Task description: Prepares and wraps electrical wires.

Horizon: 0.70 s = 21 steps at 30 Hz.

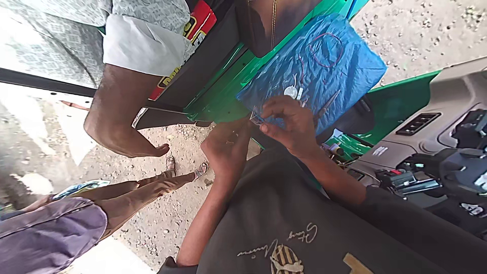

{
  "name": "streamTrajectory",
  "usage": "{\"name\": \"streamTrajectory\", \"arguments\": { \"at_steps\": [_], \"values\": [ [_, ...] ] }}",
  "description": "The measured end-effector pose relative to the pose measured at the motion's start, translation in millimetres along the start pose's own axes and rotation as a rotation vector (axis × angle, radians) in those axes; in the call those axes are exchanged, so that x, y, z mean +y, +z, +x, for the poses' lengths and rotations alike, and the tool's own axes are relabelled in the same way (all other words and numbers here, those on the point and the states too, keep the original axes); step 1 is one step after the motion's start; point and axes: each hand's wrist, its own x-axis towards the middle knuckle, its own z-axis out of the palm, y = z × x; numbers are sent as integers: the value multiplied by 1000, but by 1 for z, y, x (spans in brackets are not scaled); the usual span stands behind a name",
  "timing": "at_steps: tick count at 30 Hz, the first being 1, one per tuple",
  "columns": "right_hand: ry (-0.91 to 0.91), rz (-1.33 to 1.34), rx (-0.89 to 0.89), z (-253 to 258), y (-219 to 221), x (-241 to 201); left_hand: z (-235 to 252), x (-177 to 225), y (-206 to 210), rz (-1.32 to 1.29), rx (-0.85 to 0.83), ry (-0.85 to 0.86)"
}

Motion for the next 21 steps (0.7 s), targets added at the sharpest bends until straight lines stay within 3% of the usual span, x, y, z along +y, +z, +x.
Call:
{"name": "streamTrajectory", "arguments": {
  "at_steps": [9,16,21],
  "values": [
    [-67,-15,108,-5,16,4,2,2,4,154,21,94],
    [-122,-2,113,-5,17,9,0,4,3,64,-46,80],
    [-106,66,99,-5,16,6,-2,3,2,-136,-83,-1]
  ]
}}
